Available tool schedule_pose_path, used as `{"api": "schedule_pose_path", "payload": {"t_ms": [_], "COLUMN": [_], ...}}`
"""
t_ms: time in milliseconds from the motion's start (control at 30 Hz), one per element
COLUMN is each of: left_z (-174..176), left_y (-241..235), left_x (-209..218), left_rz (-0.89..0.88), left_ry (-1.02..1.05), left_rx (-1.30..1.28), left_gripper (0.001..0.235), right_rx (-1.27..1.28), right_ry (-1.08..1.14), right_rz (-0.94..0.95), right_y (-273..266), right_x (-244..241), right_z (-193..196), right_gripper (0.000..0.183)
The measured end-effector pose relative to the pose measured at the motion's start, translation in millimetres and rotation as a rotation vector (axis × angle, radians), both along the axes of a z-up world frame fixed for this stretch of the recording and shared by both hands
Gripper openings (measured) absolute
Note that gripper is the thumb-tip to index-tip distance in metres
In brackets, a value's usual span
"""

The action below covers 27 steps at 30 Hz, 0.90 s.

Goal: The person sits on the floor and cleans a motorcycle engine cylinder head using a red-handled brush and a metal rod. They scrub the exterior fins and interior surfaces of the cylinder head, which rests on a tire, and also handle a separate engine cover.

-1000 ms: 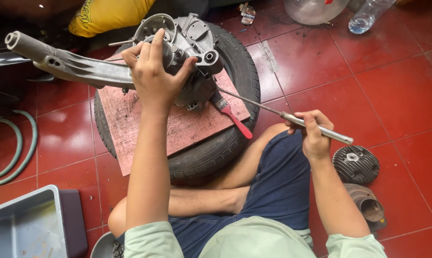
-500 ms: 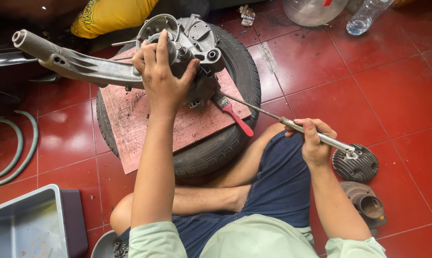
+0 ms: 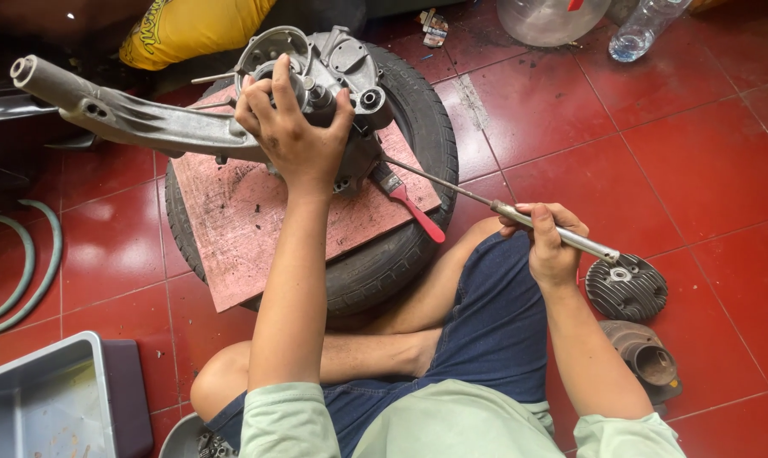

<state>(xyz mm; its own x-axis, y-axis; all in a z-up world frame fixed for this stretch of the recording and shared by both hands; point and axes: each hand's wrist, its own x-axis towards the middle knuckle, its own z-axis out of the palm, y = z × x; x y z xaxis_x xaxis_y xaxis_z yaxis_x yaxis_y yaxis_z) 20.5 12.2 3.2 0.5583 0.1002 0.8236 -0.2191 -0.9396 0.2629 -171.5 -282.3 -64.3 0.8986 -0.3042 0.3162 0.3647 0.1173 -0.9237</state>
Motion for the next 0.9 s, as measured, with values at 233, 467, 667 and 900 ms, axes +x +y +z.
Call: {"api": "schedule_pose_path", "payload": {"t_ms": [233, 467, 667, 900], "left_z": [3.2, 8.8, 10.0, 13.3], "left_y": [-1.4, -5.9, -6.6, -6.7], "left_x": [-3.7, -4.1, -3.9, -8.6], "left_rz": [-0.044, -0.111, -0.097, -0.131], "left_ry": [-0.002, -0.114, -0.096, -0.078], "left_rx": [-0.014, -0.051, -0.057, -0.069], "left_gripper": [0.073, 0.043, 0.039, 0.039], "right_rx": [0.040, 0.226, 0.009, -0.011], "right_ry": [0.034, -0.068, -0.043, 0.034], "right_rz": [0.001, -0.010, -0.216, -0.069], "right_y": [5.1, 20.8, 31.4, 19.1], "right_x": [4.6, 12.7, 26.2, 14.5], "right_z": [-12.8, -39.7, 14.2, -38.3], "right_gripper": [0.026, 0.021, 0.026, 0.032]}}
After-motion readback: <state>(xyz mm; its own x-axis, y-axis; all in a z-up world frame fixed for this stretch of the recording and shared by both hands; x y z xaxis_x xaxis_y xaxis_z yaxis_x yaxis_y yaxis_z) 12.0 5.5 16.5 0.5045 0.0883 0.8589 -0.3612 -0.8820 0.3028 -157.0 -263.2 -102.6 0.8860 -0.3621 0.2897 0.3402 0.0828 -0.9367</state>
